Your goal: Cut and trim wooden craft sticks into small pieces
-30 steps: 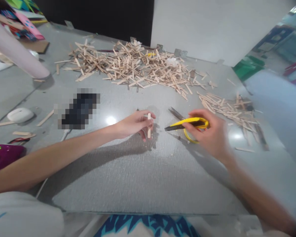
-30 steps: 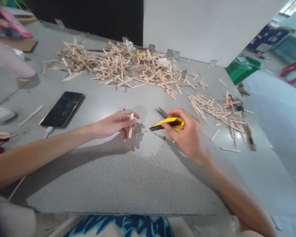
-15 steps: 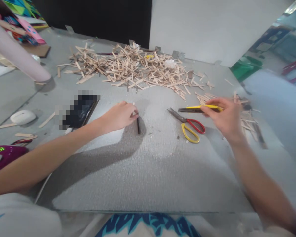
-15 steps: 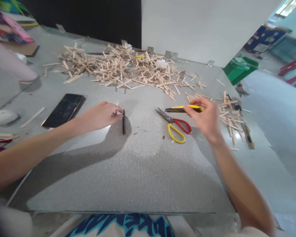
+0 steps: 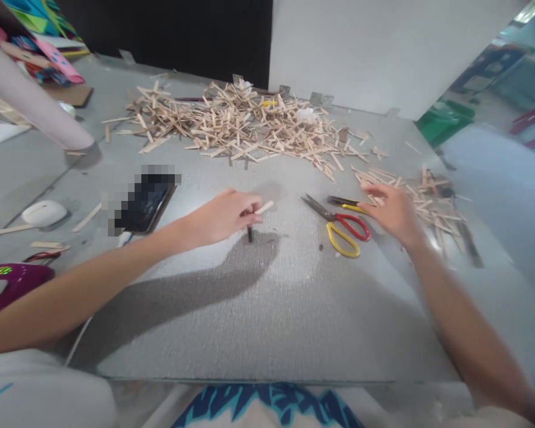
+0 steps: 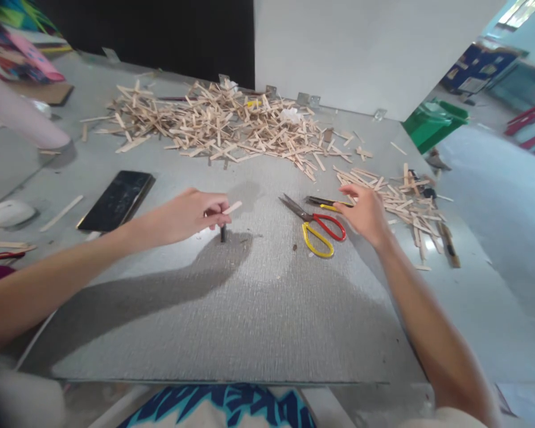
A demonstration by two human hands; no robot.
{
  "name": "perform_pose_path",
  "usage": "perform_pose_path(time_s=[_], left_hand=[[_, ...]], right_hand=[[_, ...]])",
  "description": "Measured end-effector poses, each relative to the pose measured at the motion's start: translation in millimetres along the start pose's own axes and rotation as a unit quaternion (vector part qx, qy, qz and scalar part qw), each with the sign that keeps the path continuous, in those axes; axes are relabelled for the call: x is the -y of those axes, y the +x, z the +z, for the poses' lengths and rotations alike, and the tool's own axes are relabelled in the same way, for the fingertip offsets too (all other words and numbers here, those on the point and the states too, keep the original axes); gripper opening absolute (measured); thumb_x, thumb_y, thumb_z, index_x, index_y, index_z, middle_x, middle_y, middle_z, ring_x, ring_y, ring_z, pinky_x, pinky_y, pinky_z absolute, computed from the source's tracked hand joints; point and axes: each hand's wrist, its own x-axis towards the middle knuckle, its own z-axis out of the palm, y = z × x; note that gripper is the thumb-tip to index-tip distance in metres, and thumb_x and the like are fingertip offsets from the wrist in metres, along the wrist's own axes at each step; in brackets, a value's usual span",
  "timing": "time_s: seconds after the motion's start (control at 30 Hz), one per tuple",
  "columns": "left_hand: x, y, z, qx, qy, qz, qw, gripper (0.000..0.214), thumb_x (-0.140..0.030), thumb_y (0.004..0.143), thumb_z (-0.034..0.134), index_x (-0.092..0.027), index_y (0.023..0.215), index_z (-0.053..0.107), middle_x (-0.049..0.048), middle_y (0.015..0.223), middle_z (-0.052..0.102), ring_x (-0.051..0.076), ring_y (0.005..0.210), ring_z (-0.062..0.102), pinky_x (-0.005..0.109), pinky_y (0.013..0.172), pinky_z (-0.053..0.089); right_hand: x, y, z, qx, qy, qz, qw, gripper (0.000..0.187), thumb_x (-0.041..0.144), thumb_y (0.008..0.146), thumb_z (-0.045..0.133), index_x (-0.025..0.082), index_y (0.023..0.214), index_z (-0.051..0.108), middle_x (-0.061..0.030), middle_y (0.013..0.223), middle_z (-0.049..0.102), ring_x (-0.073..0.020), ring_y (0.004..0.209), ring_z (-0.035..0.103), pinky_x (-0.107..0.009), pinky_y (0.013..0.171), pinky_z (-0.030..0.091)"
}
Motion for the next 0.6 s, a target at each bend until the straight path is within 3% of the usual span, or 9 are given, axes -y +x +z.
perform_pose_path(time_s=[0.07,0.17,0.23,0.37,0.5,0.6], left_hand=[[-11,-8,10.3,0.011,0.024,0.049,0.998,0.036,-0.032,0.112,0.057,-0.019,0.078,0.059,0.0020,0.072,0.066,0.015,0.063,0.055,0.031,0.065,0.036],[-26,-26,27.0,0.035,0.045,0.153,0.987,0.031,-0.019,0.111,0.046,-0.020,0.089,0.068,0.0080,0.098,0.074,0.022,0.090,0.068,0.034,0.083,0.047],[-33,-38,38.0,0.075,0.059,0.189,0.977,0.030,-0.009,0.105,0.045,-0.021,0.090,0.069,0.0090,0.098,0.073,0.024,0.095,0.068,0.035,0.087,0.050],[-41,-52,60.0,0.098,0.058,0.199,0.973,0.027,-0.001,0.093,0.056,-0.021,0.103,0.072,0.0064,0.097,0.075,0.024,0.089,0.072,0.035,0.083,0.054],[-47,-51,77.9,0.079,0.142,0.205,0.965,0.025,0.004,0.087,0.061,-0.017,0.096,0.072,0.0106,0.095,0.076,0.029,0.093,0.074,0.039,0.081,0.055],[-46,-46,80.5,0.092,0.193,0.198,0.957,0.025,0.007,0.079,0.064,-0.015,0.089,0.070,0.0129,0.097,0.073,0.029,0.091,0.072,0.038,0.078,0.053]], right_hand=[[2,-2,7,0.016,-0.014,-0.014,1.000,0.036,0.037,0.082,0.084,0.025,0.116,0.079,-0.0139,0.120,0.084,-0.0401,0.114,0.079,-0.060,0.109,0.059],[0,-3,19,0.037,-0.034,-0.012,0.999,0.034,0.033,0.083,0.084,0.026,0.116,0.079,-0.0138,0.118,0.085,-0.0410,0.114,0.079,-0.061,0.108,0.060],[-5,-3,26,0.039,-0.040,-0.006,0.998,0.033,0.030,0.083,0.083,0.025,0.115,0.080,-0.0143,0.118,0.085,-0.0418,0.115,0.079,-0.062,0.108,0.060],[-13,-1,30,0.037,-0.026,-0.008,0.999,0.034,0.028,0.083,0.085,0.024,0.116,0.081,-0.0147,0.118,0.086,-0.0408,0.113,0.080,-0.060,0.108,0.061],[-16,0,29,0.032,-0.014,-0.004,0.999,0.031,0.032,0.085,0.085,0.025,0.114,0.082,-0.0134,0.114,0.086,-0.0395,0.110,0.081,-0.060,0.106,0.061],[-15,0,29,0.029,-0.008,0.007,1.000,0.031,0.034,0.085,0.085,0.024,0.115,0.081,-0.0137,0.114,0.086,-0.0388,0.108,0.082,-0.058,0.103,0.063]])
